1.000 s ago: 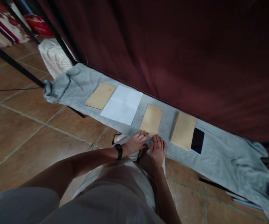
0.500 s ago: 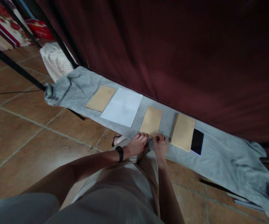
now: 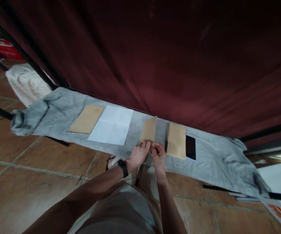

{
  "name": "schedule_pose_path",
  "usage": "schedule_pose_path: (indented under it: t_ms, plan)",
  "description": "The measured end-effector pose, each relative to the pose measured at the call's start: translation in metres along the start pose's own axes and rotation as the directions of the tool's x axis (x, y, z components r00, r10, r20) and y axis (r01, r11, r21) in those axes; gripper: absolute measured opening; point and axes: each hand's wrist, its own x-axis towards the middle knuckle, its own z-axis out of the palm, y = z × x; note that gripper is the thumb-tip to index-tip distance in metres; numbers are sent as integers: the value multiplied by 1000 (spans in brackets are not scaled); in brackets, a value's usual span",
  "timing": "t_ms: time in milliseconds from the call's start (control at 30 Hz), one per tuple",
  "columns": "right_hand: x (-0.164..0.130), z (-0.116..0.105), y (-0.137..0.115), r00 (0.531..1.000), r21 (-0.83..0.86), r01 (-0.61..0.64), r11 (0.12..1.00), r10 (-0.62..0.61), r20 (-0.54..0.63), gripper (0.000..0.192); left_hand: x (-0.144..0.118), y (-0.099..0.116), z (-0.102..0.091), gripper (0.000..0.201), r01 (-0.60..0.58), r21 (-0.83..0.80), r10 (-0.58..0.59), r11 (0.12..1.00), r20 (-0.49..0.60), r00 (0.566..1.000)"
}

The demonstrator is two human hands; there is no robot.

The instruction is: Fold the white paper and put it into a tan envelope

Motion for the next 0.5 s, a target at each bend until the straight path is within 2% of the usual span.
schedule_pose_path:
  t_ms: [67, 133, 167, 233, 300, 333, 400, 500]
  plan:
    - [1, 0, -18, 999, 26, 33, 999, -33, 12, 32, 5, -1, -3, 29, 44, -163, -53, 986, -56, 997]
    - [2, -1, -30, 998, 17, 58, 998, -58, 36, 37, 11, -4, -3, 21, 136, -440, -215, 888, -133, 968]
    - [2, -1, -32, 997, -6, 68, 998, -68, 45, 38, 13, -6, -2, 18, 173, -612, -324, 772, -143, 935]
    - [-1, -3, -28, 996, -83, 81, 993, -78, 44, 41, 15, -10, 2, 20, 173, -900, -506, 401, -60, 861]
    - [-6, -5, -14, 997, -171, 72, 983, -72, 8, 43, 13, -14, 9, 30, 117, -993, -570, 8, 91, 817]
    - [-9, -7, -4, 999, -208, 48, 977, -53, -14, 44, 11, -15, 13, 35, 100, -986, -577, -137, 161, 801]
    - [-16, -8, 16, 1000, -223, -14, 975, 8, -29, 47, 4, -15, 23, 43, 107, -943, -594, -317, 285, 753]
    - [-21, -8, 39, 996, -195, -72, 978, 79, 29, 48, -4, -11, 39, 49, 147, -892, -605, -428, 403, 687]
